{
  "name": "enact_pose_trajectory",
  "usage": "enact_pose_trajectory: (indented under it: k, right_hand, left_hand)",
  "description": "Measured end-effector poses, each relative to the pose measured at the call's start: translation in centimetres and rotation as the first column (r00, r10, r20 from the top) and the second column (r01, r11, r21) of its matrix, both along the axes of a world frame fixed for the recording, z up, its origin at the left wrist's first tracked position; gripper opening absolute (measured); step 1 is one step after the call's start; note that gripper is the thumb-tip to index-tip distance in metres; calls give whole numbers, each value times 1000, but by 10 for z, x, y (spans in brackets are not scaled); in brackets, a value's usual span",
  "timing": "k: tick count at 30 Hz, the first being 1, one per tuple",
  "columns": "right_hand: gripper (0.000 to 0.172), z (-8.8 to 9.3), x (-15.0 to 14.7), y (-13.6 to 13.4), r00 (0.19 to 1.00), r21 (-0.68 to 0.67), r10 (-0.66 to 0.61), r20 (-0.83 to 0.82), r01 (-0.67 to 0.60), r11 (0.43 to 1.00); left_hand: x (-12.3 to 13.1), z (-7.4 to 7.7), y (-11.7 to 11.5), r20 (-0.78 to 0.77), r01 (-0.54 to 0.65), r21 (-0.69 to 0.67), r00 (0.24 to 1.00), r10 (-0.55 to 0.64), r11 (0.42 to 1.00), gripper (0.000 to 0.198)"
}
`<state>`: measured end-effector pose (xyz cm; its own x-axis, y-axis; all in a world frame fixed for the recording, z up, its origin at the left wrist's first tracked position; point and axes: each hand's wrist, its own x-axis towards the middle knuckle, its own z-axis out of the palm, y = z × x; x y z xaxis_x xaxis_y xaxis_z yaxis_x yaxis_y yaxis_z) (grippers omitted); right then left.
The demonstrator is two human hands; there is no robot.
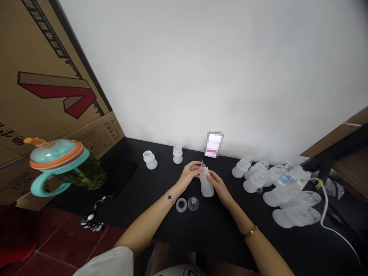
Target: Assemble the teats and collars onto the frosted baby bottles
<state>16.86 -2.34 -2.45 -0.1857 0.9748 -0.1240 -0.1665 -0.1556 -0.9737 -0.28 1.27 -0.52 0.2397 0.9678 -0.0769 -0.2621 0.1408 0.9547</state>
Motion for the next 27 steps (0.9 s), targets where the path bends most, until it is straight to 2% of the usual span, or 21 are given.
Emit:
enact_pose_trajectory:
  k: [11, 18, 23, 27]
  right_hand:
    - [45, -2, 1, 1, 1000, 4, 7, -21, -7, 1000]
    - [53, -4, 2, 2, 997, -98, -51, -58, 45, 994]
    - [53, -5, 2, 3, 998, -68, -57, -31, 55, 996]
    - [46, -5, 2, 2, 999, -34, -32, -42, 30, 999]
  left_hand:
    - [0, -5, 2, 21, 8, 22, 1000, -8, 1000, 43]
    - [-3, -4, 6, 16, -90, -67, 996, 91, 994, 37]
    - [-1, -2, 3, -31, -51, -32, 998, 50, 998, 41]
    - [0, -3, 1, -75, -15, -2, 997, 15, 1000, 43]
